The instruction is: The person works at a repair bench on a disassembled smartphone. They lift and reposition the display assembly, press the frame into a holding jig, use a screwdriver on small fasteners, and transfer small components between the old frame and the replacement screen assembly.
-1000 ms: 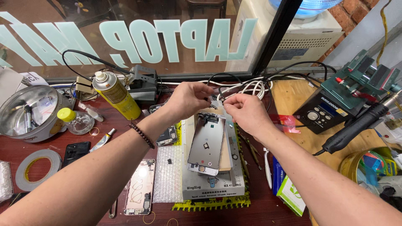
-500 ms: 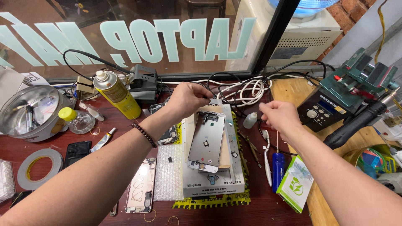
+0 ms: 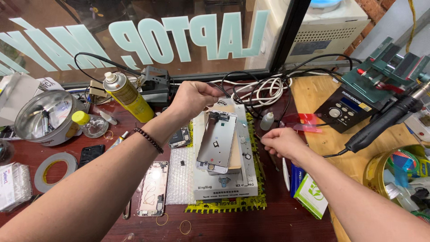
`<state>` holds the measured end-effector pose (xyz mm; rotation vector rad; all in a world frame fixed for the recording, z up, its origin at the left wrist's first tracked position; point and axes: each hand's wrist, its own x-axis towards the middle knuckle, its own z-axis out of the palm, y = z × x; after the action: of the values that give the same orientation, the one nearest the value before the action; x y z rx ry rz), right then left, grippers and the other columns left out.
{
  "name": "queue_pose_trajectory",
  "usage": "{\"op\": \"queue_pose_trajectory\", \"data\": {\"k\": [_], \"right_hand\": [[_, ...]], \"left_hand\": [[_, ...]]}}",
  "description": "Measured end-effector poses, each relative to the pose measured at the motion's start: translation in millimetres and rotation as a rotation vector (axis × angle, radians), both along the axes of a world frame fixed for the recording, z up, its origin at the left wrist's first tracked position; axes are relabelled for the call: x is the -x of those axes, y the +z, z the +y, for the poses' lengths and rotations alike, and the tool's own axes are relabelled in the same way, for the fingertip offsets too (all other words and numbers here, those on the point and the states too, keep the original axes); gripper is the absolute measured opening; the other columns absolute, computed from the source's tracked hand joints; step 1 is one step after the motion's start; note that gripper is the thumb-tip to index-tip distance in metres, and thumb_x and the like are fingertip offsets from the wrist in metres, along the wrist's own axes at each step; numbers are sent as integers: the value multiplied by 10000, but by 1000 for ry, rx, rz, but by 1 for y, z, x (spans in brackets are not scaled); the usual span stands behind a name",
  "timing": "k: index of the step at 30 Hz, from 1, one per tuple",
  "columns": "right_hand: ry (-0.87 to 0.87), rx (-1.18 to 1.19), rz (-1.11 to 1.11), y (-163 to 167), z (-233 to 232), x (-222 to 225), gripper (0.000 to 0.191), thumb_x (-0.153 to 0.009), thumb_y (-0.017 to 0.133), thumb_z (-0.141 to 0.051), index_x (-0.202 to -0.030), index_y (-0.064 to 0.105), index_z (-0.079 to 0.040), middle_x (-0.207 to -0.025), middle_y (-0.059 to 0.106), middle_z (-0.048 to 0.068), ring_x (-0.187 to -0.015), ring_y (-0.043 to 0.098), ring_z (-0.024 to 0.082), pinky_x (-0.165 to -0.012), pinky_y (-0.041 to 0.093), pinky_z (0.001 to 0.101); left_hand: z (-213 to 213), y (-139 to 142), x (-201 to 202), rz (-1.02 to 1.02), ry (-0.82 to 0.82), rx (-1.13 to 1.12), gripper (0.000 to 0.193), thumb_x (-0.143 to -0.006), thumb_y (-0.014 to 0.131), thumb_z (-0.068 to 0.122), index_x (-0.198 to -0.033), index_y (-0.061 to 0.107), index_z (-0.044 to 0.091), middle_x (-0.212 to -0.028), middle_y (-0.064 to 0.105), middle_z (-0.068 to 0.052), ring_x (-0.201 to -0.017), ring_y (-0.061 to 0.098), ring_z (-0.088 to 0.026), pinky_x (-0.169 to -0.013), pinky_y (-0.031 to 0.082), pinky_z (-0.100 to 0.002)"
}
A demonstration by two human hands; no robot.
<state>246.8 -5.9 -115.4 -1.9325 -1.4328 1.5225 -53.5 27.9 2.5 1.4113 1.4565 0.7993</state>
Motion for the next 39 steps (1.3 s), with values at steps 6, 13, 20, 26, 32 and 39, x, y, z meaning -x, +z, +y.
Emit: {"op": "queue_pose_trajectory", "data": {"k": [6,13,20,26,32,39], "right_hand": [[69,-104,138,18,-2,10,170,-884,746,-197,-942,773,-39,-757,694,9,-607,595,88,-493,444,244],[-266,-121,302,44,0,-16,415,-1030,531,-427,-1075,697,-49,-847,669,31,-648,601,106,-531,481,251],[-544,-159,338,61,-15,-30,473,-1075,446,-464,-1130,656,-44,-879,653,39,-689,594,111,-591,492,277],[-592,-181,356,68,-15,-3,413,-1064,484,-414,-1104,666,-45,-870,662,34,-674,591,109,-572,489,266],[-220,-546,154,96,-6,69,239,-945,698,-248,-1094,733,-64,-927,724,20,-731,638,104,-625,507,278],[218,-1100,-130,142,-11,131,260,-897,755,-187,-1115,766,-47,-948,721,57,-770,686,106,-712,554,292]], "left_hand": [[-7,1,-1,-32,56,5,67,-858,753,15,-917,785,15,-805,734,-29,-702,646,-80,-647,562,-251],[-12,-3,5,-84,58,2,78,-835,769,1,-911,775,18,-789,728,-28,-673,635,-79,-613,540,-245],[-12,0,19,-91,19,29,55,-844,762,19,-894,780,35,-799,738,-27,-673,629,-72,-597,527,-243],[-15,-4,35,-242,56,-10,87,-827,767,-18,-895,764,36,-814,734,-42,-670,634,-80,-583,526,-242],[-30,-2,18,-144,157,-148,113,-792,793,29,-904,776,33,-822,772,-53,-698,681,-96,-633,551,-267],[-43,-12,19,68,164,-350,100,-789,786,54,-887,801,42,-798,772,-44,-701,709,-90,-672,564,-265]]}}
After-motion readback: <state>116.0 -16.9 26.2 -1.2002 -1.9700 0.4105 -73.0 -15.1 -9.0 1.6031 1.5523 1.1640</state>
